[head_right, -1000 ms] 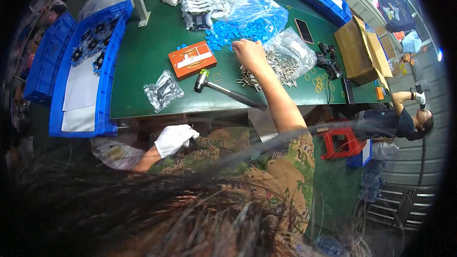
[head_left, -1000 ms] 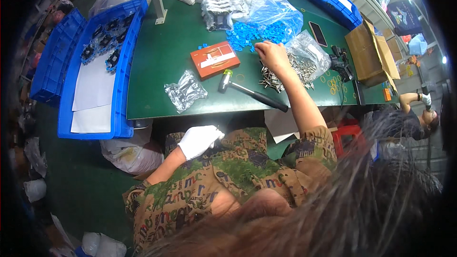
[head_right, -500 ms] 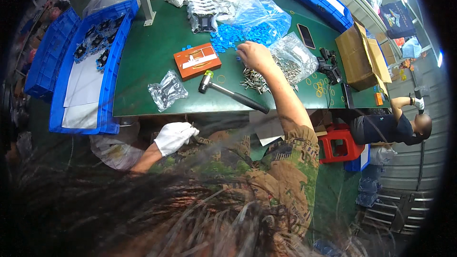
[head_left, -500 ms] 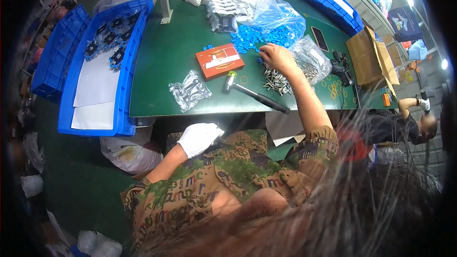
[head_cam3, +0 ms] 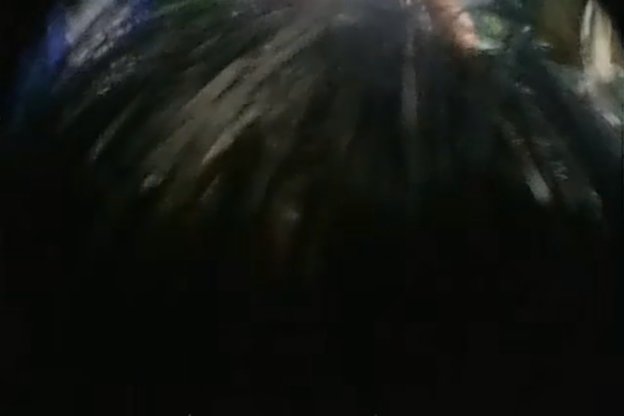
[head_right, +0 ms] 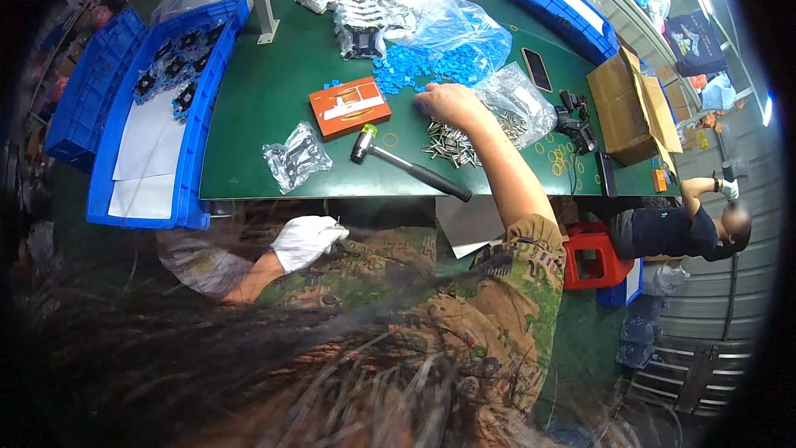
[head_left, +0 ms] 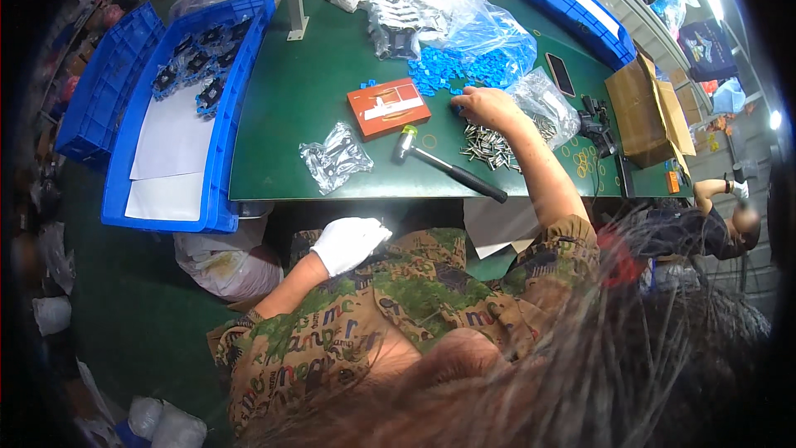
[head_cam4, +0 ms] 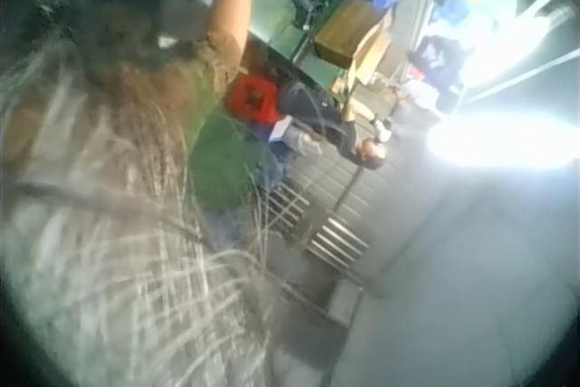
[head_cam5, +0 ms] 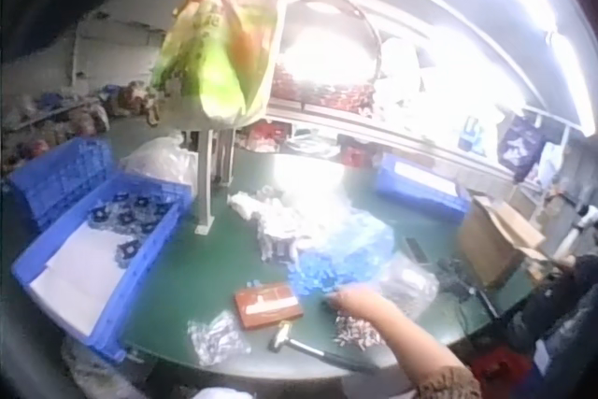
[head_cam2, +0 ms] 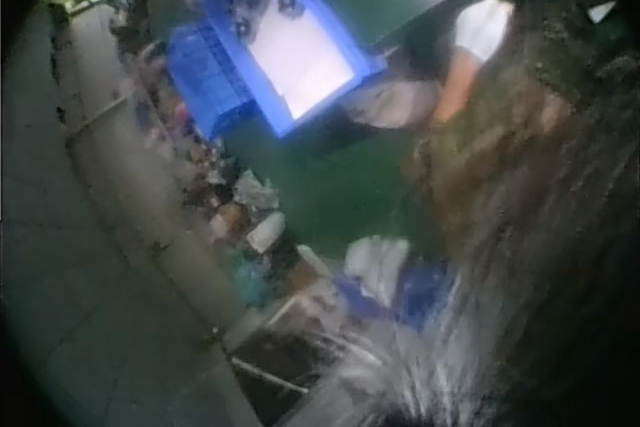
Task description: The person assembles small black plastic components with blue parts and metal pins at a green workbench. They use a hammer to secure the pins into the components and then place the finished units into a blue crate. The person also handles clear plastic bags and organizes the parts on the table.
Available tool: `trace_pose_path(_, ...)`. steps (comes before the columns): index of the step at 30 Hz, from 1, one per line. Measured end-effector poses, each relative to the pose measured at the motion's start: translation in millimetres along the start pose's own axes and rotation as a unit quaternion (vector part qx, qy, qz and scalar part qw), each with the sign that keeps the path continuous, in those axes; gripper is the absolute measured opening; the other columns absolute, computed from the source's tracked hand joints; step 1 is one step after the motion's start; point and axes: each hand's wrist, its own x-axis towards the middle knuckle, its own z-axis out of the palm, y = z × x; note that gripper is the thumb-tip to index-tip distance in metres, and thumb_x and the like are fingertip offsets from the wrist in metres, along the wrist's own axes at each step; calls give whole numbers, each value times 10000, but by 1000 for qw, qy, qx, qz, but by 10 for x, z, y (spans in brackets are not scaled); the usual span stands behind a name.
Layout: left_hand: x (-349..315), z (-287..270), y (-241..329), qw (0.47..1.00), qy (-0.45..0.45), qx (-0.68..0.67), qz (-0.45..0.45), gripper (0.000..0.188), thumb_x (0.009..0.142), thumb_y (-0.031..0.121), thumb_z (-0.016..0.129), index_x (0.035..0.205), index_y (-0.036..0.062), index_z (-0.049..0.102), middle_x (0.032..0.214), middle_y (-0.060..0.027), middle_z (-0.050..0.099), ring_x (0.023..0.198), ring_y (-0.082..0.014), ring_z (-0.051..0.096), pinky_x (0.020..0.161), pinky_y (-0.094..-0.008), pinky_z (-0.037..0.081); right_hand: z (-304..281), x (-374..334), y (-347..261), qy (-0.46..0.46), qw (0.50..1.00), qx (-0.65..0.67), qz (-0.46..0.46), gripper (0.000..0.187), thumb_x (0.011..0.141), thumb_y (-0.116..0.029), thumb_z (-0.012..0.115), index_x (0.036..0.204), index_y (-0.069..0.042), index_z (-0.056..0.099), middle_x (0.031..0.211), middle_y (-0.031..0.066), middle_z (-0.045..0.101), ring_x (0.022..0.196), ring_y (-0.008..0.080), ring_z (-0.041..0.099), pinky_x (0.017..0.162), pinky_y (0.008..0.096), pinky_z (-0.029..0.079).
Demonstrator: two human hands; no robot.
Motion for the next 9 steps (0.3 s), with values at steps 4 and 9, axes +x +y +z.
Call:
trace_pose_path(4,14,-66,94,999,-12,-31,-35,159,1009,217,569,1043,122,691,884,-92,664,791,-293,686,679,-428,558,149,117,14,-11,1000,-10,-5,216,958,-261,678,1112,-127,749,1006,115,689,929,346,714,790,474,584)
trace_pose_path(9,-10,-39,56,1000,2,-19,-15,153,1007,206,574,1054,119,690,884,-94,666,793,-291,689,683,-426,560,288,209,16,-2,993,102,52,260,975,-299,669,1140,-121,761,1135,128,718,965,368,714,853,462,581)
